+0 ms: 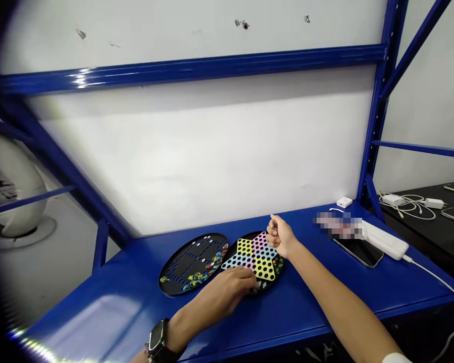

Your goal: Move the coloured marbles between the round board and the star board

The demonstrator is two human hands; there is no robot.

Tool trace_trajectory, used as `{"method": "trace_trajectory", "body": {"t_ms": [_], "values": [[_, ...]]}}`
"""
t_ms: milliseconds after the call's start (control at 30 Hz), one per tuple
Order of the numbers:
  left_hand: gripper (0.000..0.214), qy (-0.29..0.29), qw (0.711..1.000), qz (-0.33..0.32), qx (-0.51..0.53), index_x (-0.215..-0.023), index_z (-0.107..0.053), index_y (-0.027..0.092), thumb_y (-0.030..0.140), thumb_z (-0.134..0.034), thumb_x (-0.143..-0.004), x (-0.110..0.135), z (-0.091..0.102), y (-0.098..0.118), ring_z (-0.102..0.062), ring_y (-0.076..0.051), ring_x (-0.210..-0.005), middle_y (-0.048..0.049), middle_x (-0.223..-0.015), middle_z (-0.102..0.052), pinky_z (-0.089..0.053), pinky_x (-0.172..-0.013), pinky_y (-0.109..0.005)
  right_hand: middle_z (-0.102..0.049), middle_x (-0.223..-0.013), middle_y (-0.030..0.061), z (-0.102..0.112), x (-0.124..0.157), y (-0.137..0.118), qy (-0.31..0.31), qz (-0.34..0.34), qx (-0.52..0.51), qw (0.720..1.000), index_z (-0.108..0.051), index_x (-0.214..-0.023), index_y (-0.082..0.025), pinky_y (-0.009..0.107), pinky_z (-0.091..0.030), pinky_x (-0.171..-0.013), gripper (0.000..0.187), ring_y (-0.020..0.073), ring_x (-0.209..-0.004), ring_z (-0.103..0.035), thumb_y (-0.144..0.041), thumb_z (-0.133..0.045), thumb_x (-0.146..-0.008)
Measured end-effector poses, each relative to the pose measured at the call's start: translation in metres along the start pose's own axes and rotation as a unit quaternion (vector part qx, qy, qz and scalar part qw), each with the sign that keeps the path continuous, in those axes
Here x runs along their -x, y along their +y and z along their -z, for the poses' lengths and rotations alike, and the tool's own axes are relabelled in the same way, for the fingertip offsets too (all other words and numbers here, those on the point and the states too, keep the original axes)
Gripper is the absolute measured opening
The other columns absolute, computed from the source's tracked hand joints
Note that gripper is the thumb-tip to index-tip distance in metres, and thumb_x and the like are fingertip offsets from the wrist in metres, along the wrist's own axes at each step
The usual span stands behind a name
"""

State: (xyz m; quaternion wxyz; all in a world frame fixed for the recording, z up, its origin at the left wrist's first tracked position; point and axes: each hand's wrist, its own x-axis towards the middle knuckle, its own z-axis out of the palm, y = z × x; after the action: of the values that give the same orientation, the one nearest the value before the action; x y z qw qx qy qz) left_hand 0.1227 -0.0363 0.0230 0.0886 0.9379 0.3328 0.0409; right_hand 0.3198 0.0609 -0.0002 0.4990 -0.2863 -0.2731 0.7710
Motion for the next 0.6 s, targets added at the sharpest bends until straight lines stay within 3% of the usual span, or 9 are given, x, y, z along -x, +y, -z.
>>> {"method": "trace_trajectory", "body": {"t_ms": [267,600], "values": [[0.031,-0.043,0.99,-0.032,-0.131,-0.066,-0.064,0.02,0.004,-0.048,-0.087,-0.032,-0.016,-0.002,-0.062,-0.019,-0.071,-0.0043,-0.074,-0.065,-0.046,-0.062,-0.029,-0.029,-0.044,-0.0113,0.0,-0.001,0.008,-0.03,-0.023,0.059,0.998,-0.037,-0.062,-0.02,0.02,-0.006,-0.037,0.037,0.003,-0.033,-0.015,-0.043,-0.052,-0.087],[0.032,-0.027,0.995,-0.018,-0.094,-0.074,-0.068,0.021,0.002,-0.045,-0.087,-0.019,-0.017,-0.003,-0.061,-0.019,-0.064,-0.0054,-0.073,-0.065,-0.045,-0.062,-0.032,-0.03,-0.047,-0.0107,-0.004,0.002,0.012,-0.062,-0.078,0.12,0.988,-0.036,-0.062,-0.02,0.019,-0.006,-0.038,0.041,0.0024,-0.034,-0.018,-0.048,-0.049,-0.088]]}}
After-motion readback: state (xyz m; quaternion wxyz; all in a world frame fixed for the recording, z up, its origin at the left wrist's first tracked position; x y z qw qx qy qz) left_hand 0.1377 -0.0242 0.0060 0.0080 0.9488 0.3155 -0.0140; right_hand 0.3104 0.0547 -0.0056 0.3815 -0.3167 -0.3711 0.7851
